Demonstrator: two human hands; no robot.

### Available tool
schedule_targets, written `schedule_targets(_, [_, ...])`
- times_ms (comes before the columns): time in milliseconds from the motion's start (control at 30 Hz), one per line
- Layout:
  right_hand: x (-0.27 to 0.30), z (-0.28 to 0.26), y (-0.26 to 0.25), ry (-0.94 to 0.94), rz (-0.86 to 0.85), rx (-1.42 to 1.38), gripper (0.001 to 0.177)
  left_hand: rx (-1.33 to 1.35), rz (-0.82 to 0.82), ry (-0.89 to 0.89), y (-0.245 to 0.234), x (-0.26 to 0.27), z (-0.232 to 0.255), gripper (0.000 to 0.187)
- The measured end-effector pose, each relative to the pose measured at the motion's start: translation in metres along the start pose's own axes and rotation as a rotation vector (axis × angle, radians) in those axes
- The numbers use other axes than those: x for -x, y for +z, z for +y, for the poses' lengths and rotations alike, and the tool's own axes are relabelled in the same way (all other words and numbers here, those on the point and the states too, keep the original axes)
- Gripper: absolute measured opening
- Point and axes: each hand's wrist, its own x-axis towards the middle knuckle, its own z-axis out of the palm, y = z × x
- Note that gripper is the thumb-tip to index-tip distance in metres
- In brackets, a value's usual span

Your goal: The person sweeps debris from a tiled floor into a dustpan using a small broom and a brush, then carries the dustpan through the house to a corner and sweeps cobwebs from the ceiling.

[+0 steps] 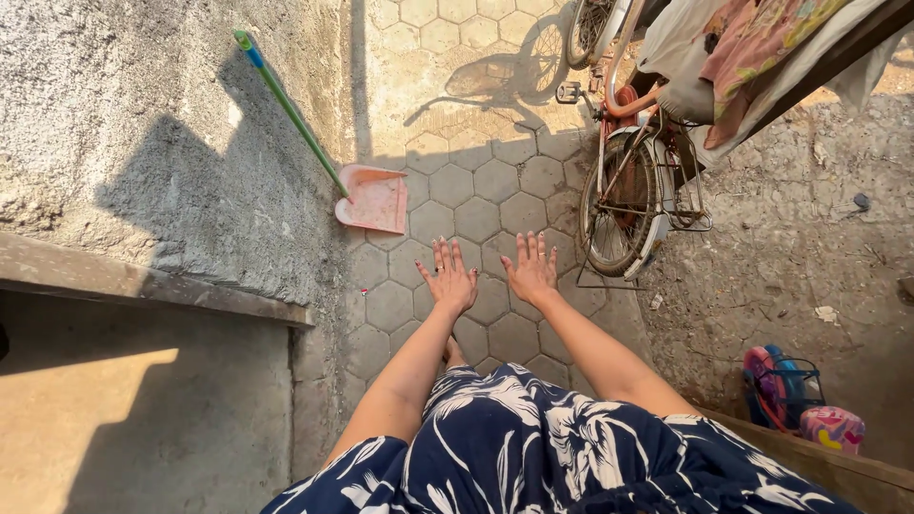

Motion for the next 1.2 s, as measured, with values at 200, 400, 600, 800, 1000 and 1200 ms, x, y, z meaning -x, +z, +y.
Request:
schedule_targets(200, [-0.063, -0.020, -0.001, -0.014, -0.025, 0.063, 0.077, 0.002, -0.015, -0.050, -0.031, -0.061, -0.021, 0.084])
schedule_targets(400, [-0.120, -0.053, -0.001, -0.007, -0.011, 0.034, 0.077, 0.032, -0.015, -0.049, -0.040, -0.114, -0.051, 0.085])
schedule_targets(600, [-0.154, -0.085, -0.004, -0.016, -0.013, 0.049, 0.078, 0.037, -0.084, -0.074, -0.055, -0.151, -0.075, 0.086])
schedule_targets(800, [-0.179, -0.113, 0.001, -0.022, -0.039, 0.059, 0.078, 0.017, -0.067, -0.082, -0.057, -0.178, -0.103, 0.085])
schedule_targets(1000, [-0.188, -0.127, 0.002, -0.027, -0.073, 0.071, 0.078, 0.047, -0.080, -0.103, -0.047, -0.185, -0.105, 0.085])
schedule_targets(1200, [-0.214, -0.133, -0.001, -0.070, -0.092, 0.032, 0.078, 0.046, -0.137, -0.107, -0.036, -0.201, -0.097, 0.086])
